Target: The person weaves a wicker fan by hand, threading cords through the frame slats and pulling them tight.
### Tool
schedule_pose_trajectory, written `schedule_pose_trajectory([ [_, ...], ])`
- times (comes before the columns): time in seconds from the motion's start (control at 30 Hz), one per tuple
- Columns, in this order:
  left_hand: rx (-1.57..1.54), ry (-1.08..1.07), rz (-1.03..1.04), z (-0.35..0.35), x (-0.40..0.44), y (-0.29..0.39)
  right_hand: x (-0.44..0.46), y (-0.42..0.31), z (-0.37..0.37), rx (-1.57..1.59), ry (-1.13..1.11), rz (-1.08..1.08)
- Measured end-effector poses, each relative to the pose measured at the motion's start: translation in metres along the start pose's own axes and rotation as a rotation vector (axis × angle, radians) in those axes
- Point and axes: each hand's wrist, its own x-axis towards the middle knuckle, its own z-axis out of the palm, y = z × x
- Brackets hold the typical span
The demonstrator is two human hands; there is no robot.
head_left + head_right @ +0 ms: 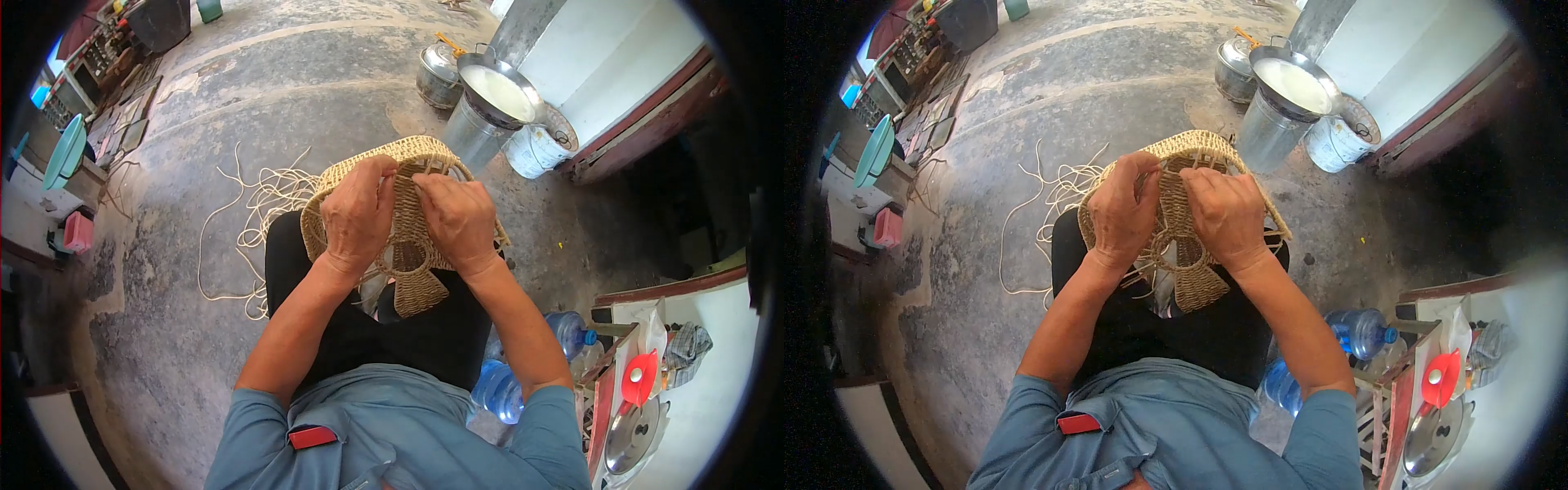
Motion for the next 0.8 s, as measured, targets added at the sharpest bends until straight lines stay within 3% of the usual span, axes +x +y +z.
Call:
schedule_pose_trajectory([
  [0.33,0.07,-0.068,0.27,0.001,0.024,-0.003,0.004,0.001,0.0,0.021,-0.047,0.004],
  [0.53,-0.076,-0.05,-0.117,-0.016,0.006,0.007,0.009,-0.004,0.001,-0.06,-0.052,0.018],
  [0.63,-0.228,0.008,-0.176,-0.007,-0.017,0.005,0.012,-0.005,0.002,-0.069,-0.057,0.02],
  [0.8,-0.058,-0.041,-0.067,-0.001,-0.028,0.006,0.01,-0.006,0.006,-0.118,-0.074,0.029],
])
